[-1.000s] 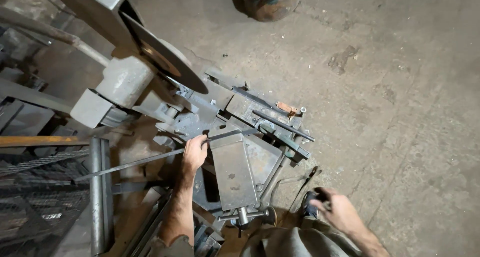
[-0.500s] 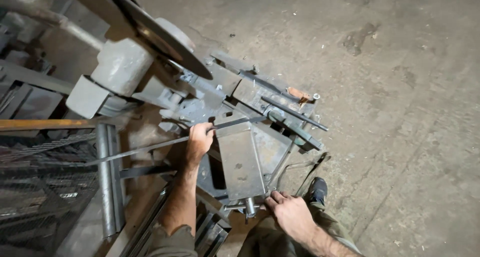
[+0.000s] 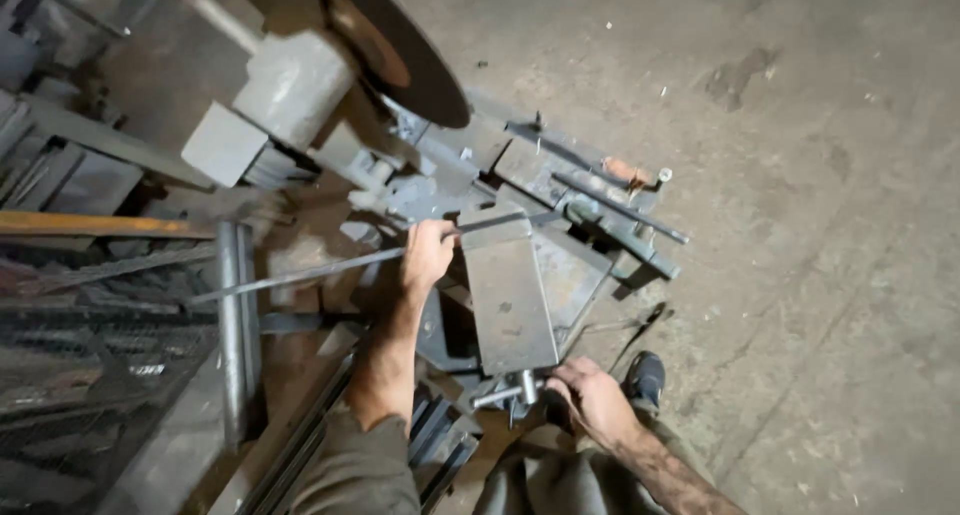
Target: Cutting metal bars to length using a stationary abrasive saw.
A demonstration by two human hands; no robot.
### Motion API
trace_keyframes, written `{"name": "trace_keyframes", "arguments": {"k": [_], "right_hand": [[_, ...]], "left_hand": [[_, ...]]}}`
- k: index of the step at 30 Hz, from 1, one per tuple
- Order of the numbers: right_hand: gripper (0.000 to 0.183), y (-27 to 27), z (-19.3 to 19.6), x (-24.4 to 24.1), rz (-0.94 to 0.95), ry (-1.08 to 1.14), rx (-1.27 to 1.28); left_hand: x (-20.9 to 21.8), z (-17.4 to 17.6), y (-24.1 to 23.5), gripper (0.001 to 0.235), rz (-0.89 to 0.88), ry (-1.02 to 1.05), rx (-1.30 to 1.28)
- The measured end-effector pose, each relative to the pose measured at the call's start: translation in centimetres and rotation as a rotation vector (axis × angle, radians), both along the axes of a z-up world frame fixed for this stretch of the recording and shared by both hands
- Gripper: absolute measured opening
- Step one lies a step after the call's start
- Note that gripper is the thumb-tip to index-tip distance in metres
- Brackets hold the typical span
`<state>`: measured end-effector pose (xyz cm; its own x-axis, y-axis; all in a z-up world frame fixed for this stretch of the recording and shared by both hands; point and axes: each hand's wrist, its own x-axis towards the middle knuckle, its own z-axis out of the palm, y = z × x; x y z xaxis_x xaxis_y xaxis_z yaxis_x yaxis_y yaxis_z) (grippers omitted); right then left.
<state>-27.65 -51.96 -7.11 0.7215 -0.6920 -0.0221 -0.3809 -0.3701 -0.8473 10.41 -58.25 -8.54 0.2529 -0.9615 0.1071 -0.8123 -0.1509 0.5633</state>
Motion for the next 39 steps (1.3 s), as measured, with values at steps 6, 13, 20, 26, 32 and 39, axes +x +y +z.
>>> {"name": "trace_keyframes", "arguments": {"k": [6, 13, 20, 26, 32, 39], "right_hand": [[0.041, 3.9, -3.4, 0.9, -0.083, 0.332, 0.079], [0.059, 6.8, -5.1, 3.4, -0.327, 0.081, 0.877], [0.062, 5.3, -2.3, 4.4, -0.406, -0.269, 1.537], [0.047, 10.3, -13.7, 4.1, -0.383, -0.230, 0.999], [0.047, 6.9, -5.9, 4.2, -0.431, -0.909, 1.819], [0.062, 7.6, -10.0, 5.6, -0.259, -0.709, 2.251]], "left_hand": [[-1.7, 2.1, -0.1, 0.016, 0.097, 0.078, -0.020], [-0.7, 0.7, -0.5, 0.016, 0.063, 0.090, -0.034], [-0.1, 0.8, -0.6, 0.017, 0.041, 0.014, 0.023], [1.5, -1.3, -0.7, 0.018, 0.052, 0.018, 0.139], [2.2, -2.5, -0.1, 0.020, 0.053, -0.118, 0.000], [3.6, -5.3, 0.8, 0.021, -0.015, -0.210, -0.216]]}}
